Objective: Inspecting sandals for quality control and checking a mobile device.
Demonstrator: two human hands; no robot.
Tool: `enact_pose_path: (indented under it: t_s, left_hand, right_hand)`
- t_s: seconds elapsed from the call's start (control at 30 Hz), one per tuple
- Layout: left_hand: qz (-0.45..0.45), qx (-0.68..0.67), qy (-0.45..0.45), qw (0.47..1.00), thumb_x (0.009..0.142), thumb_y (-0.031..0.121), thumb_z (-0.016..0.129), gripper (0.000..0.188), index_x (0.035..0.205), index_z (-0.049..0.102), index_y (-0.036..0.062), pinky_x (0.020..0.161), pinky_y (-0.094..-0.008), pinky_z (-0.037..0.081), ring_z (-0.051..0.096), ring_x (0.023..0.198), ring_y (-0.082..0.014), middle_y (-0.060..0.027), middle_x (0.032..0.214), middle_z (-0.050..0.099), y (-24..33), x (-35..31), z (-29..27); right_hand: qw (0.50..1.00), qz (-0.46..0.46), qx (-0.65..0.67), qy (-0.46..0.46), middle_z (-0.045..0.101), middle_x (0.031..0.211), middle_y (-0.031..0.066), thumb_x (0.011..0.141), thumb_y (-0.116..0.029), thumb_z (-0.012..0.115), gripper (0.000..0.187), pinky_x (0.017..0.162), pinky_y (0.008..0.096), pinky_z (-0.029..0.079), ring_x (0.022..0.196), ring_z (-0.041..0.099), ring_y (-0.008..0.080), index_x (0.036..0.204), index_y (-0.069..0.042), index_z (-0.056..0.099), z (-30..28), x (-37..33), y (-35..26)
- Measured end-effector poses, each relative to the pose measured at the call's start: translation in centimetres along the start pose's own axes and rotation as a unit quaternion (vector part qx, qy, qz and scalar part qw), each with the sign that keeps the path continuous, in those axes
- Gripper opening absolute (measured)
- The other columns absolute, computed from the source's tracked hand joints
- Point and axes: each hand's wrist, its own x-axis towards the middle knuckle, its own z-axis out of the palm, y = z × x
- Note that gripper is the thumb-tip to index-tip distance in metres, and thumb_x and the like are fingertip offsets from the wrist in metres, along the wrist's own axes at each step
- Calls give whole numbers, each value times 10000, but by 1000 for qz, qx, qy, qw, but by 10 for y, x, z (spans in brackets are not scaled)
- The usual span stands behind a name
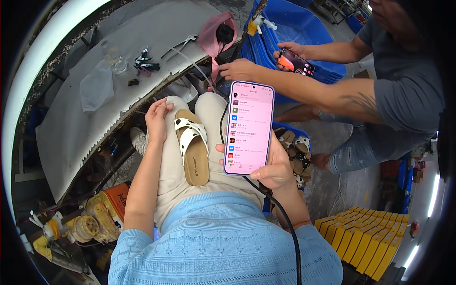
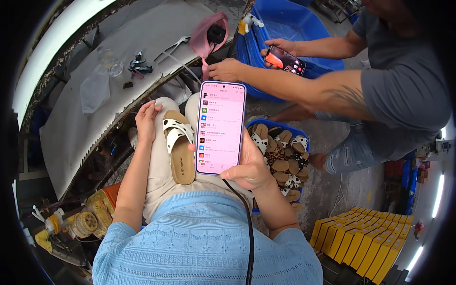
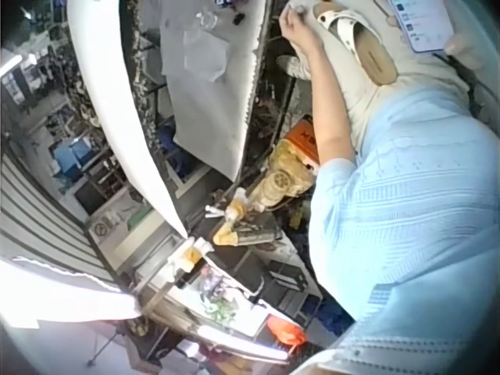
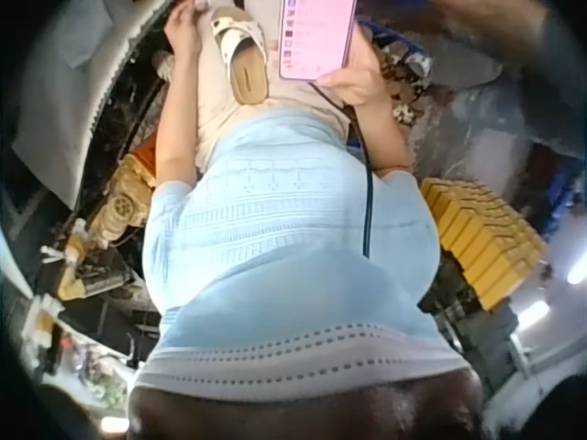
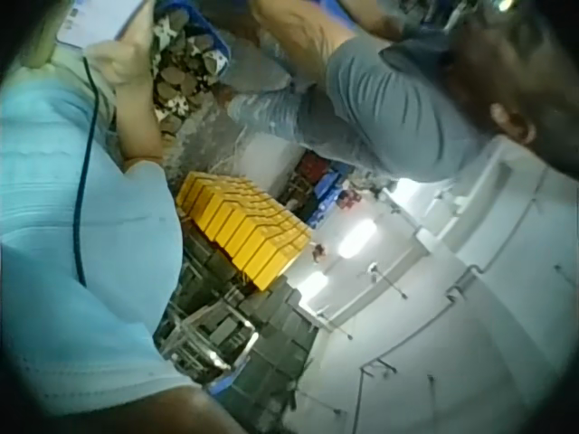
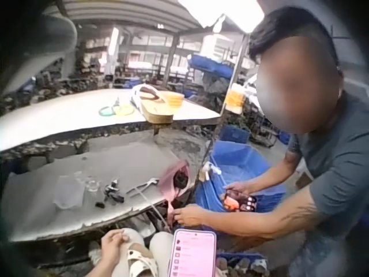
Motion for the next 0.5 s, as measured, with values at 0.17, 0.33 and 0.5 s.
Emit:
enact_pose_path:
  t_s: [0.17, 0.33, 0.5]
  left_hand:
    - [-1, 1, 2, 1000, 962, 95, 543, 220, 1120, 580, -53, 945, -323, 492, 651, 937, -202, -114, 887, 680, 0, 1, 0]
    - [2, -2, 2, 1000, 961, 96, 546, 213, 1112, 581, -51, 939, -320, 493, 653, 932, -198, -116, 889, 682, -1, 1, 0]
    - [1, -6, 1, 1000, 961, 95, 545, 213, 1112, 581, -51, 934, -320, 495, 654, 930, -198, -114, 887, 682, -1, 1, 0]
  right_hand:
    - [1000, 0, -1, 0, 374, 1430, 205, 596, 145, 610, 1068, 1058, 535, 385, 1282, 435, 457, 1496, -74, 78, 1, 0, 1]
    - [1000, -3, 8, -2, 375, 1426, 211, 594, 137, 610, 1067, 1059, 536, 383, 1280, 440, 453, 1495, -68, 76, 1, 1, 1]
    - [1000, -1, -12, -3, 383, 1418, 211, 601, 133, 623, 1060, 1062, 524, 383, 1275, 451, 442, 1491, -61, 81, 2, 2, -1]
